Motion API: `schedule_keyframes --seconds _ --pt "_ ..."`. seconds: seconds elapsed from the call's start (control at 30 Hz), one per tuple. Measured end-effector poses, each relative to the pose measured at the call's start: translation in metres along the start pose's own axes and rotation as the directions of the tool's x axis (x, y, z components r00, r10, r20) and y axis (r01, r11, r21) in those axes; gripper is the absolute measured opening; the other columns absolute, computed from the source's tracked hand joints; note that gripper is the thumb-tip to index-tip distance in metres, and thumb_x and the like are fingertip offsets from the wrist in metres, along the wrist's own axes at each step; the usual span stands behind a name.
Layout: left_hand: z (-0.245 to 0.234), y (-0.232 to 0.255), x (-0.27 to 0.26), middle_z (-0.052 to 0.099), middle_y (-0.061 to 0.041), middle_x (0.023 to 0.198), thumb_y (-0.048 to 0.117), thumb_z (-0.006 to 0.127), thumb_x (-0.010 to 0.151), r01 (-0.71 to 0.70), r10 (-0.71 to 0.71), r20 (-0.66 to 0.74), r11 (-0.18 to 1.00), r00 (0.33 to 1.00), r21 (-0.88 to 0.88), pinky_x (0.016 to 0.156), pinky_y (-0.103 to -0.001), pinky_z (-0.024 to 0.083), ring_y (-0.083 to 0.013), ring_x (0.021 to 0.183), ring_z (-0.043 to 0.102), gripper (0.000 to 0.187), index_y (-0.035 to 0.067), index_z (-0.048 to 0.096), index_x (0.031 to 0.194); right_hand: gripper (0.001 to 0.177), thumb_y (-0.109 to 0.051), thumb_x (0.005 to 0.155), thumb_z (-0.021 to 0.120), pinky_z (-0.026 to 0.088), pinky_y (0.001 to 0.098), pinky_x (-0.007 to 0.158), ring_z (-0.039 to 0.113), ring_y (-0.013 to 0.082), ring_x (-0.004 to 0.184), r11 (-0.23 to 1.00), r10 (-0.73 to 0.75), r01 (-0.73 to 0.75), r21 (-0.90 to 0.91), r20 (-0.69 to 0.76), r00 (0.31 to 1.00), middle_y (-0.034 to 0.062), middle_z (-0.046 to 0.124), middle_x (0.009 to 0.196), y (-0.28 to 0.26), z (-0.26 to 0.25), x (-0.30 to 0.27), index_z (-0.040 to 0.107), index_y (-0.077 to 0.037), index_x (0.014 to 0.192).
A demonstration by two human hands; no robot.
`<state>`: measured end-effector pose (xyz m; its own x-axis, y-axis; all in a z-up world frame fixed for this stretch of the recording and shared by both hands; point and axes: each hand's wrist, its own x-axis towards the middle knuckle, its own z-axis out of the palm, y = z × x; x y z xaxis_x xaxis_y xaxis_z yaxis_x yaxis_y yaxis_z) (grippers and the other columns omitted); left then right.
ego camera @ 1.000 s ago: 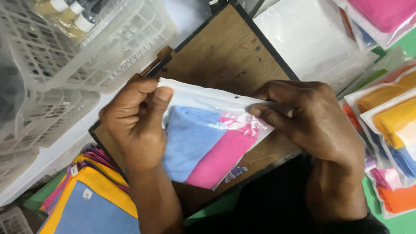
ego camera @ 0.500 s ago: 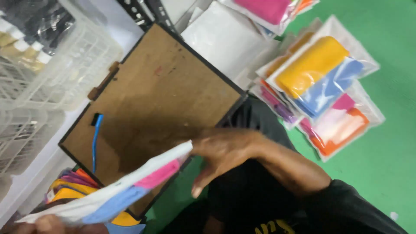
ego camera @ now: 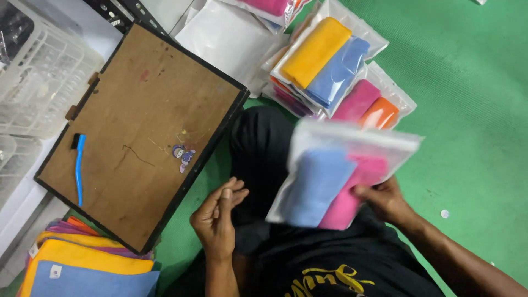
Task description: Folding microfiber cloths and packaging them into plastic bags
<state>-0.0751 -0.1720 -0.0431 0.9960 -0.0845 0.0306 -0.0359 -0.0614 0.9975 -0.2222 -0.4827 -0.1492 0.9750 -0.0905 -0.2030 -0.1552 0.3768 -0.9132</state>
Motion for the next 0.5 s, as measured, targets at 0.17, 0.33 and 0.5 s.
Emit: schedule_keyframes --seconds 0.17,0.33,0.5 --pt "-0.009 -0.037 -0.016 0.081 -0.017 0.089 0.014 0.065 0.094 0.236 -0.243 0.038 0.961 0.969 0.144 0.07 -0.03 0.065 -0.0223 0.075 0.08 0.026 -0.004 0.076 0.108 0.038 -0.018 0.096 0.065 0.056 0.039 0.1 0.061 0.0201 0.1 0.961 -0.167 0.254 0.109 -0.504 0.847 0.0072 0.057 0.11 -0.018 -0.063 0.004 0.052 -0.005 0.129" --pt "-0.028 -0.083 -0.036 0.081 -0.019 0.089 0.011 0.066 0.093 0.379 -0.379 -0.03 0.917 0.925 0.12 0.07 -0.032 0.064 -0.0226 0.072 0.076 0.026 -0.007 0.077 0.109 0.043 -0.017 0.101 0.06 0.056 0.0325 0.106 0.064 0.0177 0.11 0.971 -0.014 0.17 0.169 -0.668 0.744 0.0093 0.059 0.122 0.016 -0.109 0.051 0.047 -0.001 0.139" --pt "-0.04 -0.118 -0.054 0.079 -0.022 0.095 0.013 0.063 0.095 0.471 -0.478 -0.098 0.878 0.873 -0.091 0.075 -0.035 0.062 -0.0261 0.077 0.075 0.032 -0.01 0.074 0.114 0.044 -0.019 0.1 0.058 0.053 0.039 0.113 0.063 0.0218 0.121 0.974 0.077 0.085 0.209 -0.663 0.745 0.0112 0.058 0.13 0.037 -0.134 0.09 0.046 -0.006 0.141"
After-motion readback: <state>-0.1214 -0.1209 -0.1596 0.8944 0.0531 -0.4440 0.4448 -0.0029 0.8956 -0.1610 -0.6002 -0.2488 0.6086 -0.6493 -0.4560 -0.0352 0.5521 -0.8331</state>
